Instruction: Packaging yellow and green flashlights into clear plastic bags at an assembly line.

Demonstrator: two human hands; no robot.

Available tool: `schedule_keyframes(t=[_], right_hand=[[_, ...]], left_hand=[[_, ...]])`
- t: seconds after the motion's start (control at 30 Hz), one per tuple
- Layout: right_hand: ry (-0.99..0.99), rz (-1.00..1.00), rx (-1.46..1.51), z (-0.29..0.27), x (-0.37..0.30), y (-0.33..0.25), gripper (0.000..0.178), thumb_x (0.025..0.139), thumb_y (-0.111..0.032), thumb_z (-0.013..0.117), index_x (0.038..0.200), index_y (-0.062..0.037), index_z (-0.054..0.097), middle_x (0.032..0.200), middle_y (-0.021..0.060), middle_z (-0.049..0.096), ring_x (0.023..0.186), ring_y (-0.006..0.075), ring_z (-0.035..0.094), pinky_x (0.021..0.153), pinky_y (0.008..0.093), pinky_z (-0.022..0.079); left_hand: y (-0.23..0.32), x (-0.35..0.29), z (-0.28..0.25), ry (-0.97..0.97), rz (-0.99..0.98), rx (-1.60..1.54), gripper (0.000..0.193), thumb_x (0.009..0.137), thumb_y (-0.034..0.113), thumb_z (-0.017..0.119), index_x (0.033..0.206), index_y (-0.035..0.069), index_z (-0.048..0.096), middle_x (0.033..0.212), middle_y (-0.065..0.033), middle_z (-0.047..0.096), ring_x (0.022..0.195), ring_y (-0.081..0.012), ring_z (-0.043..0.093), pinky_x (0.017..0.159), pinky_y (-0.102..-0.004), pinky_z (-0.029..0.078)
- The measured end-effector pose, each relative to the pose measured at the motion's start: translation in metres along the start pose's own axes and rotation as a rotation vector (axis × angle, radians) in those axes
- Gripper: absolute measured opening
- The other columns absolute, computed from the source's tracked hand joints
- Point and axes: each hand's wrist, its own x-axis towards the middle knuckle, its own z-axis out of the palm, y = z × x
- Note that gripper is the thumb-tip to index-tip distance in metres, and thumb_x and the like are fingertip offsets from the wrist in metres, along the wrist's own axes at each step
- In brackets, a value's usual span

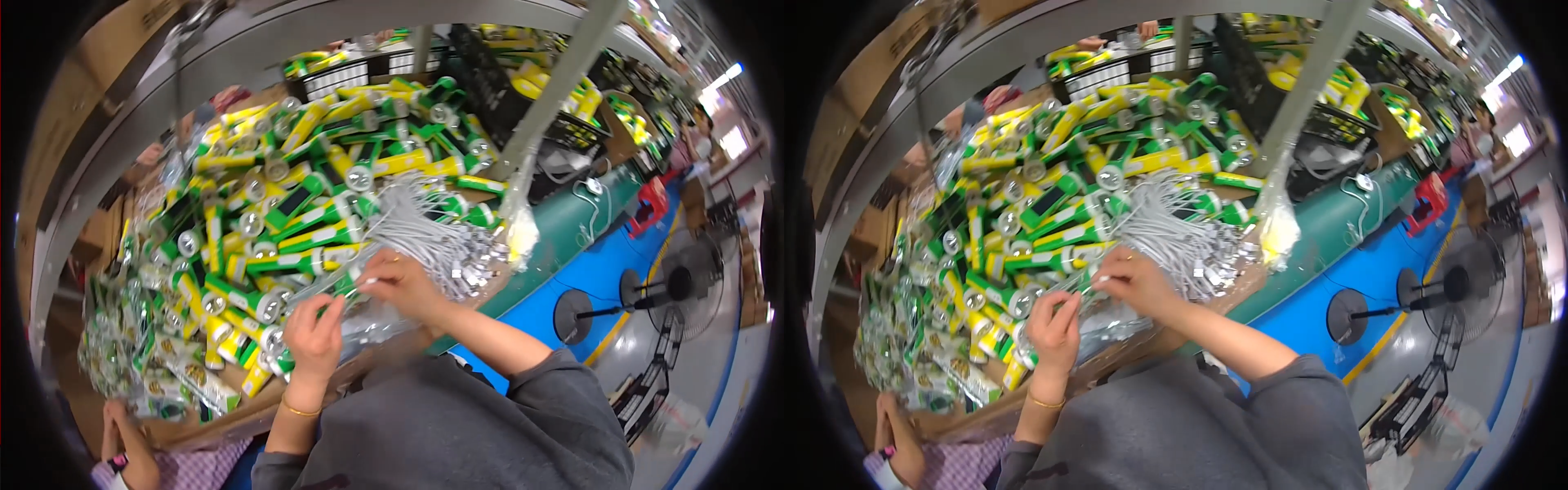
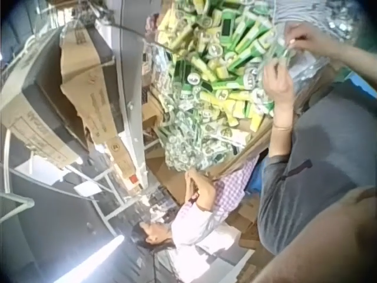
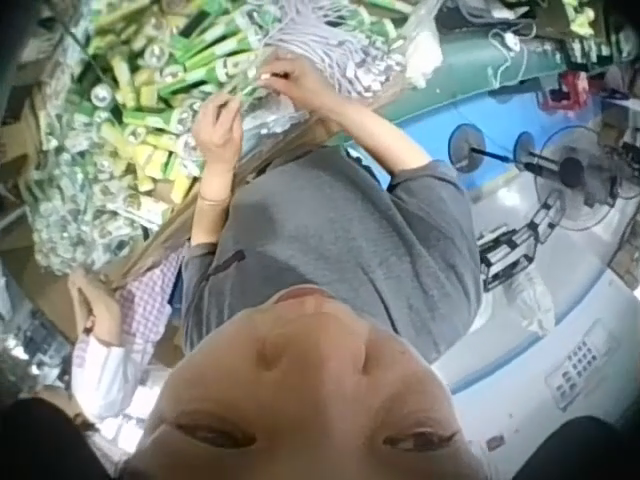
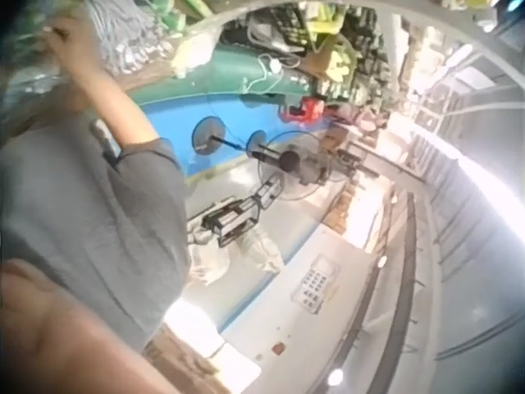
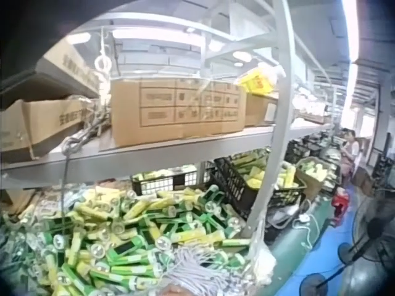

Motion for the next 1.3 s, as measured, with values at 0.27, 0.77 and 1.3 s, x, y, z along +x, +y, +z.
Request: schedule_keyframes(t=[0.27,0.77,1.3], right_hand=[[0.169,-0.190,-0.314,0.005,-0.012,-0.007,0.016,0.080,-0.013,0.072,0.088,-0.0024,0.064,0.083,0.0089,0.055,0.069,0.0227,0.058,0.060,0.0336,0.045],[0.130,-0.190,-0.272,0.013,-0.028,-0.018,0.012,0.077,0.004,0.067,0.087,-0.0017,0.069,0.080,0.0092,0.066,0.072,0.0184,0.063,0.062,0.0276,0.049],[-0.156,-0.056,-0.305,0.000,-0.004,-0.045,0.012,0.084,-0.007,0.068,0.094,-0.0016,0.063,0.089,0.0089,0.064,0.081,0.0182,0.062,0.074,0.0288,0.050]], left_hand=[[0.017,0.011,-0.015,-0.364,-0.410,-0.514,0.020,0.080,0.001,0.067,0.099,-0.003,0.066,0.092,-0.0134,0.065,0.085,-0.0258,0.064,0.078,-0.0309,0.050],[0.032,0.014,0.016,0.029,-0.140,-0.186,0.027,0.074,0.008,0.072,0.100,0.005,0.065,0.093,-0.0100,0.064,0.082,-0.0263,0.063,0.070,-0.0343,0.050],[-0.156,-0.055,-0.222,0.667,-0.734,0.338,0.021,0.096,0.019,0.054,0.105,0.001,0.058,0.086,-0.0069,0.063,0.078,-0.0178,0.057,0.074,-0.0315,0.047]])
